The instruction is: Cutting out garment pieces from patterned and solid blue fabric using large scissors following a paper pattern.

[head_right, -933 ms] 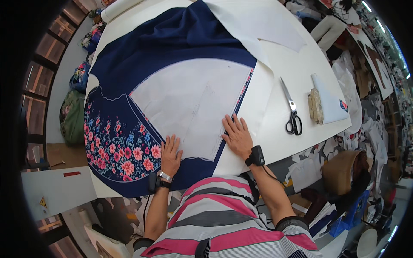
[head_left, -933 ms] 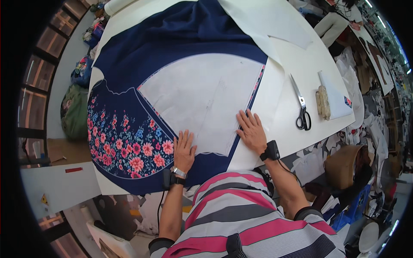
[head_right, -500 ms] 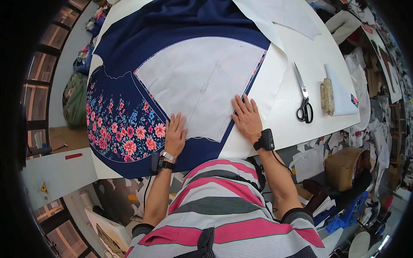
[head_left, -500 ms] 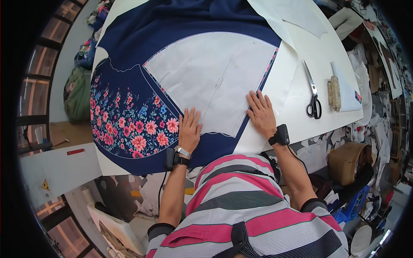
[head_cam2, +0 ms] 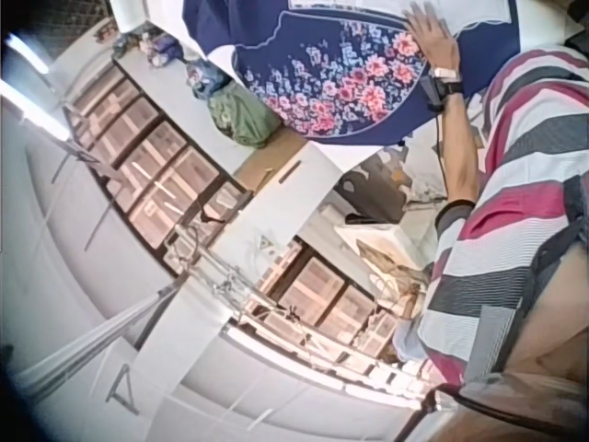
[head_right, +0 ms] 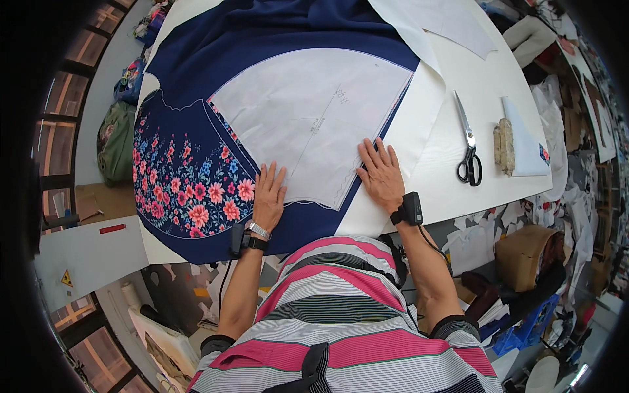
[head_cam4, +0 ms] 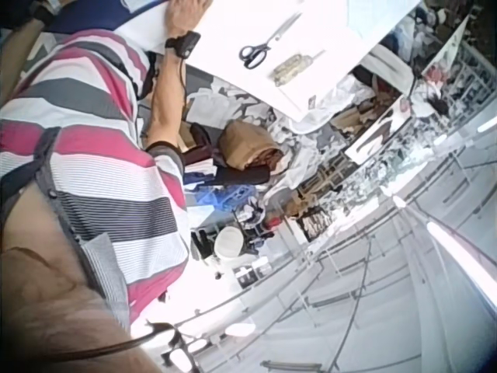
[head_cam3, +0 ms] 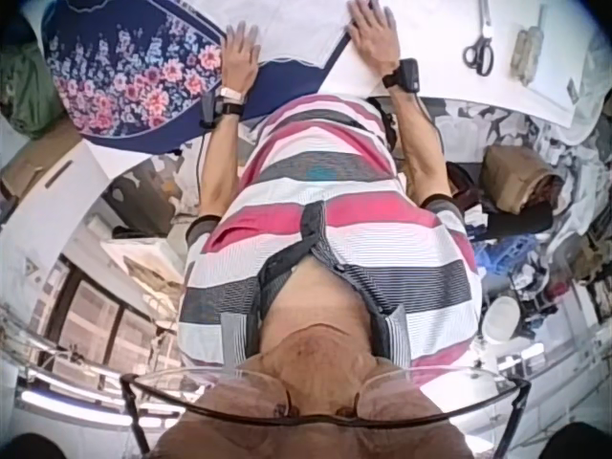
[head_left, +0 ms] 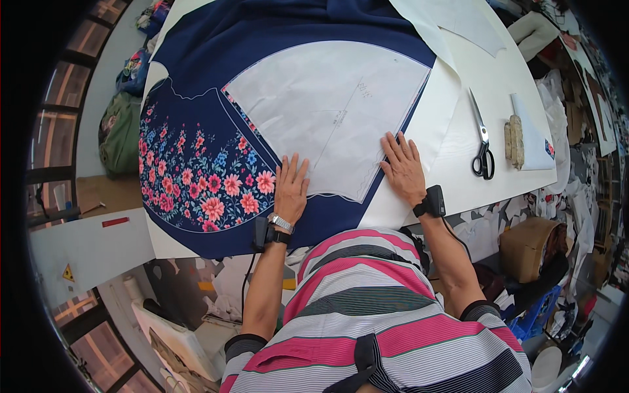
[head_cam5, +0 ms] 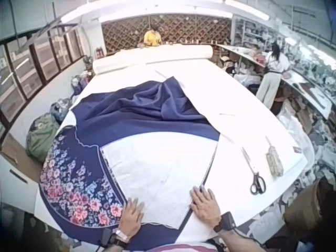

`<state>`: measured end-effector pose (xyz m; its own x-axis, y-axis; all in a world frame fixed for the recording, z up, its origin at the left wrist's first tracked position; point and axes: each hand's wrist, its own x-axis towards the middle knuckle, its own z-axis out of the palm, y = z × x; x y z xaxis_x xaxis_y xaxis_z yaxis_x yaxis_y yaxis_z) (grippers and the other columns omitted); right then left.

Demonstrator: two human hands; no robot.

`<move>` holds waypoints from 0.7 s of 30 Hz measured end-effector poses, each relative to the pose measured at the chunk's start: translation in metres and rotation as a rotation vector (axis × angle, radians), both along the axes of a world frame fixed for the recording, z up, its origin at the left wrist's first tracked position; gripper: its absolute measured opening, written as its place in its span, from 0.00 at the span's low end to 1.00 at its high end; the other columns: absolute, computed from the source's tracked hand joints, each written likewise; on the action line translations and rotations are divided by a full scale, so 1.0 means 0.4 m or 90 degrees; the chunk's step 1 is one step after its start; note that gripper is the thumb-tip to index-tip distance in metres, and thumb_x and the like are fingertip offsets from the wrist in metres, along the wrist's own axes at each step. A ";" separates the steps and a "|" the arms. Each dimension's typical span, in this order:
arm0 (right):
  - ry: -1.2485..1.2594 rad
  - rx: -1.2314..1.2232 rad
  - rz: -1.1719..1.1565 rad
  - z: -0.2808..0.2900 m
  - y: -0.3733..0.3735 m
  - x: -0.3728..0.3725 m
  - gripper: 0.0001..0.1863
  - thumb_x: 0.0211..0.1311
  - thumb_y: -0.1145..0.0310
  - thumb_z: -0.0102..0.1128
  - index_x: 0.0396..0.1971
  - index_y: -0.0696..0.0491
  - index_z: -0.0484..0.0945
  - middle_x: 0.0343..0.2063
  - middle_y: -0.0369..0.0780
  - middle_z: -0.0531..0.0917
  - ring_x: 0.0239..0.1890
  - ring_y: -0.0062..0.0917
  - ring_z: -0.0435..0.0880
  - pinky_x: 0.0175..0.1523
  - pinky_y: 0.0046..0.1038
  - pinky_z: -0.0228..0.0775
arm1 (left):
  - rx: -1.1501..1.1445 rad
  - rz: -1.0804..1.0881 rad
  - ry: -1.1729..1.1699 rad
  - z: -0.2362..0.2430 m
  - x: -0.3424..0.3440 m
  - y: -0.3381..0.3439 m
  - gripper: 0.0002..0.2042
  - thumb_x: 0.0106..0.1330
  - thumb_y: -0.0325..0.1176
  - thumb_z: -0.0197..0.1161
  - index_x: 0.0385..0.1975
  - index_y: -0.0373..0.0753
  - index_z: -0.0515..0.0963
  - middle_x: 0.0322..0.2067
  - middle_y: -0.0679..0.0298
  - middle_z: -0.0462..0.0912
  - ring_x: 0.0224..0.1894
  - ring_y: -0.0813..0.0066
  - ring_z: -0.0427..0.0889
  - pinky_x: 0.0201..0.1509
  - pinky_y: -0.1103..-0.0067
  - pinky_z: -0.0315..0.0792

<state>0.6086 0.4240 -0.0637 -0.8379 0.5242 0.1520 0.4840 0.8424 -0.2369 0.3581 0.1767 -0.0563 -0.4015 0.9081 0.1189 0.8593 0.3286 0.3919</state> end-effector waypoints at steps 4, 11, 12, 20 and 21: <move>0.001 -0.003 0.002 0.000 0.005 -0.001 0.33 0.82 0.51 0.47 0.79 0.48 0.61 0.79 0.39 0.62 0.82 0.40 0.54 0.84 0.46 0.40 | -0.006 0.003 0.002 -0.002 -0.002 0.004 0.25 0.81 0.36 0.53 0.77 0.48 0.67 0.81 0.57 0.57 0.82 0.46 0.52 0.83 0.51 0.48; -0.001 -0.006 -0.007 0.018 -0.001 0.005 0.32 0.81 0.52 0.49 0.78 0.49 0.62 0.79 0.40 0.64 0.82 0.40 0.55 0.84 0.46 0.42 | -0.009 0.000 0.002 0.012 0.012 0.012 0.25 0.80 0.34 0.54 0.76 0.45 0.68 0.80 0.53 0.58 0.82 0.44 0.52 0.83 0.52 0.49; 0.000 0.002 -0.010 0.017 -0.003 0.002 0.32 0.81 0.52 0.49 0.78 0.49 0.62 0.79 0.40 0.64 0.82 0.40 0.55 0.84 0.46 0.42 | -0.014 0.003 -0.004 0.011 0.010 0.003 0.25 0.79 0.34 0.55 0.76 0.45 0.68 0.80 0.53 0.58 0.82 0.44 0.52 0.83 0.52 0.49; 0.015 -0.017 -0.001 0.006 -0.009 0.003 0.32 0.80 0.52 0.50 0.78 0.49 0.63 0.78 0.40 0.65 0.82 0.40 0.56 0.83 0.47 0.43 | -0.014 0.000 -0.010 0.009 0.006 -0.004 0.25 0.80 0.34 0.54 0.76 0.45 0.69 0.80 0.53 0.59 0.82 0.43 0.52 0.83 0.51 0.49; 0.015 -0.011 -0.002 0.005 -0.007 0.005 0.33 0.80 0.52 0.50 0.78 0.49 0.63 0.78 0.40 0.65 0.82 0.40 0.56 0.83 0.47 0.43 | -0.011 -0.001 -0.010 0.009 0.007 -0.003 0.25 0.80 0.34 0.54 0.75 0.45 0.69 0.80 0.53 0.59 0.82 0.43 0.52 0.83 0.51 0.49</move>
